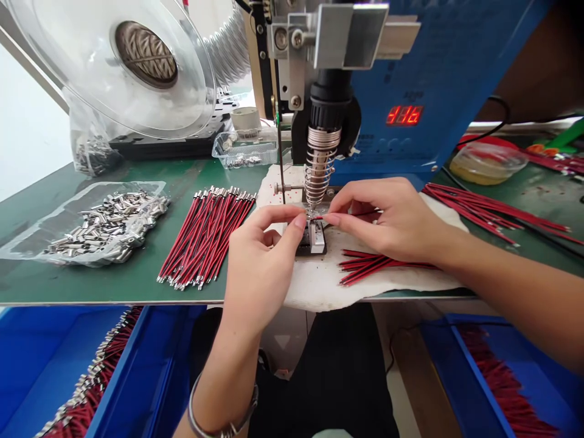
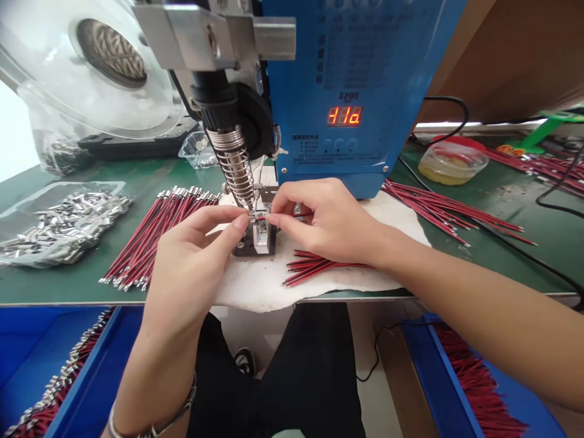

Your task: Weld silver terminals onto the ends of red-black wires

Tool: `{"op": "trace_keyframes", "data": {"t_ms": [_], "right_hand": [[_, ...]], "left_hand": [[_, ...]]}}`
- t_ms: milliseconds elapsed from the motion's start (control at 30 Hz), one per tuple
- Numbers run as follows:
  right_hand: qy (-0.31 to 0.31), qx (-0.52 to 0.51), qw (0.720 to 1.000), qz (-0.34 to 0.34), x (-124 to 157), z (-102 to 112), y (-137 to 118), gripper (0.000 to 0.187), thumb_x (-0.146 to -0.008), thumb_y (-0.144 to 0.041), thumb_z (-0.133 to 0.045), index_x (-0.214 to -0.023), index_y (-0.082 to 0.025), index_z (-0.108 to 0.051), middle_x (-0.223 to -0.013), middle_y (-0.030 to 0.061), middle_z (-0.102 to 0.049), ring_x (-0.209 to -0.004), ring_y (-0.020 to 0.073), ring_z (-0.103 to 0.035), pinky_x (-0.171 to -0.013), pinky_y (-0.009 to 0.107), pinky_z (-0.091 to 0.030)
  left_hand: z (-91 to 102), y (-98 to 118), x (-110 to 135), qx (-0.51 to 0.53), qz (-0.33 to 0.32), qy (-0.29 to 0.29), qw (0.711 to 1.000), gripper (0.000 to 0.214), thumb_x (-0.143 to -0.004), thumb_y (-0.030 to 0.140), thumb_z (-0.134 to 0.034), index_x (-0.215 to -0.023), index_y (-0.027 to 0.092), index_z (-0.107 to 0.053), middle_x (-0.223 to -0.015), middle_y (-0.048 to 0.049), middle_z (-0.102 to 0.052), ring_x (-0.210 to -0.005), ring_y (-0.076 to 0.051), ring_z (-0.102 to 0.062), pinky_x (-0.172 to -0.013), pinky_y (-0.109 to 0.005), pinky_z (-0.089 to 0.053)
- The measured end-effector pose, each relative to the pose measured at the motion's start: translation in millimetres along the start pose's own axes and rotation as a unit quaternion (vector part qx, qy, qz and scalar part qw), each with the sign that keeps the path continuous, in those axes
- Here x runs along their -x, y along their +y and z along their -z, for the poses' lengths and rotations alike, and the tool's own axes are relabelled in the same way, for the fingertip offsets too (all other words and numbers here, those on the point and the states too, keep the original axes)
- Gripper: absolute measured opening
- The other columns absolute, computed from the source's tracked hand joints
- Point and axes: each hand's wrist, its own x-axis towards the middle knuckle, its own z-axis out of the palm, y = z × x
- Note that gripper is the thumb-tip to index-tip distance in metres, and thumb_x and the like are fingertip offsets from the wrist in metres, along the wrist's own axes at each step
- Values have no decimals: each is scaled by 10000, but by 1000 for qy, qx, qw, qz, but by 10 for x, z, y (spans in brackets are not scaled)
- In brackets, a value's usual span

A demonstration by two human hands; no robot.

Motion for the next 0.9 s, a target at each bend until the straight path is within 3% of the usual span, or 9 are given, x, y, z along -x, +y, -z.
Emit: {"op": "trace_keyframes", "data": {"t_ms": [233, 900], "right_hand": [[-25, -7, 999, -27, 1, 16, -26, 147, -950, -308, -651, -841, -220, -693, -705, -15, -666, -552, 119, -527, -551, 298, -408], [7, 26, 999, -36, 21, -30, -52, 165, -952, -334, -675, -861, -201, -708, -742, -7, -695, -556, 108, -526, -564, 273, -400]], "left_hand": [[-19, 14, 10, -5, -9, 14, 1000, 158, -869, 369, -757, -930, 225, -776, -894, -29, -756, -645, -127, -621, -494, -220, -389], [-34, 20, 15, -6, 4, 15, 1000, 180, -858, 389, -767, -906, 216, -760, -760, -27, -727, -569, -125, -575, -470, -230, -363]]}}
